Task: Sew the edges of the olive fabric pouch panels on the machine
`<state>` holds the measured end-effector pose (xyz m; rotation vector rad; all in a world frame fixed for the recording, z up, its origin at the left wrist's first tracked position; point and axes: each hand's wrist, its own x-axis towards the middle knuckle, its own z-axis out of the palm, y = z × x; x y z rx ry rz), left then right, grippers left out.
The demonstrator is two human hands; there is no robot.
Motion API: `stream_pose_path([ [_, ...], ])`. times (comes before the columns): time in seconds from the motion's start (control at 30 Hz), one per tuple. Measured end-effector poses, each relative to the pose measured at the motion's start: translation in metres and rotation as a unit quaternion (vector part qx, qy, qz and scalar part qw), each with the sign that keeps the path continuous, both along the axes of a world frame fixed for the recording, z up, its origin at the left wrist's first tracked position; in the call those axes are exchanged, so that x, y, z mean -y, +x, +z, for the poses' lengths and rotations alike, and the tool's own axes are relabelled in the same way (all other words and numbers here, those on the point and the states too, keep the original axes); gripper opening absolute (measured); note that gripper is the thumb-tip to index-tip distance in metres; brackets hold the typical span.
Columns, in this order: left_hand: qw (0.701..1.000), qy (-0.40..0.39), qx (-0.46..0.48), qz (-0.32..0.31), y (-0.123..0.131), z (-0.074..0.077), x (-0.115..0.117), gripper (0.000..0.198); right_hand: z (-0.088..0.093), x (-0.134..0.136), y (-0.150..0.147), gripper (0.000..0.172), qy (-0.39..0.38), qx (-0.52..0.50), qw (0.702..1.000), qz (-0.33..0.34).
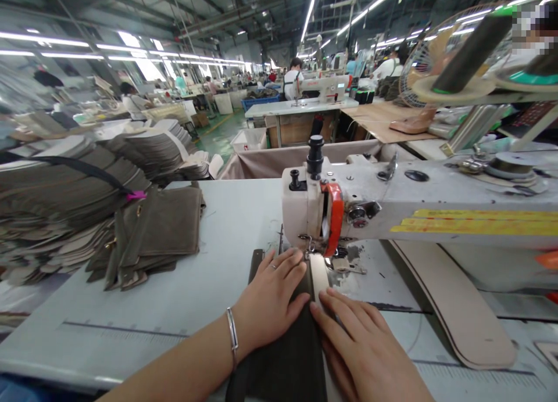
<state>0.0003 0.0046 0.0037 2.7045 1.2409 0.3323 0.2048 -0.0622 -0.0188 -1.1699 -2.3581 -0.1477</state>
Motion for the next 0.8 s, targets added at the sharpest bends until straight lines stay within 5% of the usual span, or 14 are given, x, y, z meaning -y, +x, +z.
stream_pose_path([
  [0.3,1.000,0.014,-0.014,-0.001,0.000,0.002,0.000,0.043,-0.002,-0.003,0.001,0.037,0.019,0.011,1.000,-0.002],
  [0.43,0.996,0.006,-0.030,-0.086,-0.016,0.006,0.027,0.058,-0.006,-0.002,0.003,0.036,0.028,0.002,1.000,-0.005],
  [0.53,0.982,0.066,0.022,-0.174,-0.026,-0.006,0.051,0.036,-0.007,0.000,0.005,0.036,0.037,0.008,0.999,0.011],
  [0.6,0.974,0.119,0.077,-0.179,-0.029,-0.018,0.061,0.019,-0.007,-0.001,0.006,0.036,0.042,0.008,0.999,0.016],
  [0.8,0.973,0.122,0.098,-0.169,-0.027,-0.021,0.058,0.024,-0.006,-0.003,0.007,0.037,0.040,0.021,0.999,0.012],
])
